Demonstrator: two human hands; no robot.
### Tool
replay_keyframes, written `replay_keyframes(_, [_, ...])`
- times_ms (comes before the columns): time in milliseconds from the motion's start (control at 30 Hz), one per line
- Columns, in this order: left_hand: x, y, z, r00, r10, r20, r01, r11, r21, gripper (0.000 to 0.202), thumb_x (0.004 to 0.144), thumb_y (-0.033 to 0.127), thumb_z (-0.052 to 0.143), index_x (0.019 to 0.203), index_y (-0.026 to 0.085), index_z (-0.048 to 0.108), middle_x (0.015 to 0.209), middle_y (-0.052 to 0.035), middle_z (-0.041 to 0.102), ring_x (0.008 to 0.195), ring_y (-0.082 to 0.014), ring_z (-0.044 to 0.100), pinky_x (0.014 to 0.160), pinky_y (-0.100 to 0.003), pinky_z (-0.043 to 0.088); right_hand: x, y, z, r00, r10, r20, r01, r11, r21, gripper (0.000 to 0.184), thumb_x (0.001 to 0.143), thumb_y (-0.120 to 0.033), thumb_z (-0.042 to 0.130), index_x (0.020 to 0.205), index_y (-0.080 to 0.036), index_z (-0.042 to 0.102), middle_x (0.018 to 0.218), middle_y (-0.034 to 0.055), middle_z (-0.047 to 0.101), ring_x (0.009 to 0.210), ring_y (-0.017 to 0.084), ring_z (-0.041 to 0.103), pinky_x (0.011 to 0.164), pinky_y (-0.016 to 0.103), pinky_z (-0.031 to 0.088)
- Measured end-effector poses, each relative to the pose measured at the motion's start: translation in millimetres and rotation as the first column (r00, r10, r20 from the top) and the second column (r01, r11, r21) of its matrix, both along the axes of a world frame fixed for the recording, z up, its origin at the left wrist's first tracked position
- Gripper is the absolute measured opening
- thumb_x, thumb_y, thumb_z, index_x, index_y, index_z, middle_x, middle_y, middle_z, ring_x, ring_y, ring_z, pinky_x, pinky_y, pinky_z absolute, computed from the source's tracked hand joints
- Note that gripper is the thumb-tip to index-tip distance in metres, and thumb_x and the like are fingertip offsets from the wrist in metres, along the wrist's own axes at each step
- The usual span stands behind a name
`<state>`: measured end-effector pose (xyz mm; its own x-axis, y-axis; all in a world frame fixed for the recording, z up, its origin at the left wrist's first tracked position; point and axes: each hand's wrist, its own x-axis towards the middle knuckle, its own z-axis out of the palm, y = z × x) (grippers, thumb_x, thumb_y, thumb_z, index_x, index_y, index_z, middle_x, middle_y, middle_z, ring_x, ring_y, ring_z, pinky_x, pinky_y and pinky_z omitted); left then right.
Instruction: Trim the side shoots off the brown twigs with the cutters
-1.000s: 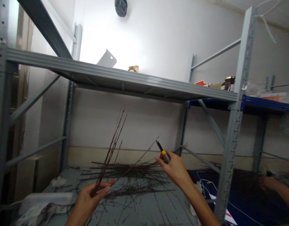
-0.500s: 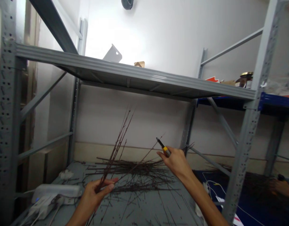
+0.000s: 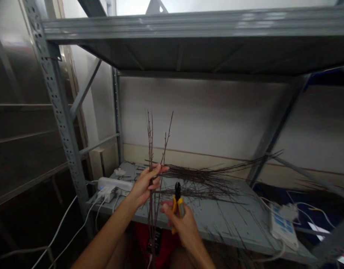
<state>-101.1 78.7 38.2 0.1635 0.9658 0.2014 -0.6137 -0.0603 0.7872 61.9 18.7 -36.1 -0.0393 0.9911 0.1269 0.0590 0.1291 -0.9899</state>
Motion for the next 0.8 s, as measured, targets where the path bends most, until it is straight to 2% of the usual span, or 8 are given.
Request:
replay_keyframes(67, [6.9,5.7,-2.0,1.000,0.014,-0.007,-0.014,1.000,-0.001,0.038,0.078,0.043,0.082,0.100,0.014,0.071,0.115,-0.0158,0.075,0.052,-0.0032,0.051,0.038,-0.014,0.028,-23.9,-15.8,-22.5,0.989,-0.004,-0.147,0.004,1.000,0.002,0.050,0.067,-0.058,0.083,0.091,-0.018,0.067,0.091,0.0091,0.075,0.081,0.027,0.072,0.066,0.035,0.058])
replay_keyframes(133, [13.2,8.9,-7.2,0.998,0.061,-0.016,-0.061,0.998,0.012,0.039,0.078,0.044,0.082,0.101,0.014,0.072,0.110,-0.0133,0.075,0.070,-0.0092,0.063,0.051,-0.016,0.044,-37.6,-22.6,-35.8,0.966,-0.089,-0.244,0.091,0.996,-0.005,0.047,0.062,-0.051,0.088,0.088,-0.017,0.067,0.086,0.0073,0.074,0.084,0.027,0.072,0.076,0.036,0.059])
replay_keyframes(200, [16.7,7.8,-14.9,0.992,0.128,-0.024,-0.127,0.991,0.033,0.041,0.079,0.042,0.082,0.109,0.016,0.072,0.108,-0.0091,0.074,0.091,-0.0141,0.067,0.074,-0.020,0.052,-42.0,-24.3,-44.1,0.927,-0.179,-0.329,0.176,0.984,-0.038,0.048,0.060,-0.048,0.090,0.089,-0.018,0.066,0.082,0.0046,0.072,0.078,0.025,0.071,0.072,0.035,0.059])
replay_keyframes(267, [17.1,1.4,-25.1,0.981,0.189,-0.051,-0.186,0.981,0.052,0.050,0.077,0.039,0.084,0.121,0.020,0.068,0.110,-0.0059,0.072,0.101,-0.0161,0.066,0.087,-0.024,0.051,-39.8,-24.5,-50.2,0.887,-0.234,-0.399,0.227,0.972,-0.064,0.048,0.061,-0.044,0.091,0.092,-0.019,0.065,0.081,0.0020,0.071,0.075,0.023,0.070,0.066,0.032,0.058])
replay_keyframes(400, [14.9,-24.6,-50.9,0.951,0.179,-0.253,-0.174,0.984,0.045,0.066,0.069,0.037,0.090,0.126,0.020,0.062,0.105,-0.0069,0.071,0.095,-0.0197,0.067,0.082,-0.029,0.053,-26.4,-25.6,-59.0,0.850,-0.347,-0.397,0.347,0.935,-0.074,0.049,0.061,-0.041,0.091,0.095,-0.019,0.064,0.085,0.0015,0.071,0.081,0.024,0.071,0.073,0.032,0.059])
replay_keyframes(500, [15.9,-44.9,-68.7,0.907,0.116,-0.404,-0.116,0.993,0.024,0.052,0.065,0.033,0.092,0.109,0.016,0.071,0.094,-0.0073,0.073,0.082,-0.0184,0.068,0.077,-0.028,0.054,-17.8,-27.1,-63.3,0.845,-0.412,-0.340,0.408,0.909,-0.087,0.052,0.060,-0.043,0.091,0.097,-0.018,0.064,0.083,0.0025,0.071,0.078,0.024,0.071,0.070,0.032,0.060])
replay_keyframes(633, [21.7,-60.3,-82.9,0.896,0.151,-0.418,-0.172,0.985,-0.013,0.038,0.070,0.033,0.088,0.101,0.015,0.076,0.102,-0.0107,0.076,0.075,-0.0183,0.070,0.073,-0.029,0.055,-15.7,-29.9,-71.2,0.829,-0.434,-0.353,0.418,0.900,-0.123,0.055,0.059,-0.042,0.092,0.098,-0.017,0.063,0.086,0.0043,0.073,0.079,0.025,0.072,0.072,0.034,0.061])
replay_keyframes(800, [27.9,-69.0,-91.6,0.891,0.170,-0.421,-0.197,0.980,-0.021,0.037,0.076,0.037,0.083,0.105,0.015,0.079,0.098,-0.0097,0.077,0.088,-0.0244,0.071,0.078,-0.033,0.055,-18.8,-37.0,-78.6,0.803,-0.445,-0.397,0.398,0.896,-0.198,0.055,0.056,-0.040,0.093,0.096,-0.016,0.064,0.087,0.0063,0.075,0.081,0.026,0.073,0.073,0.034,0.062])
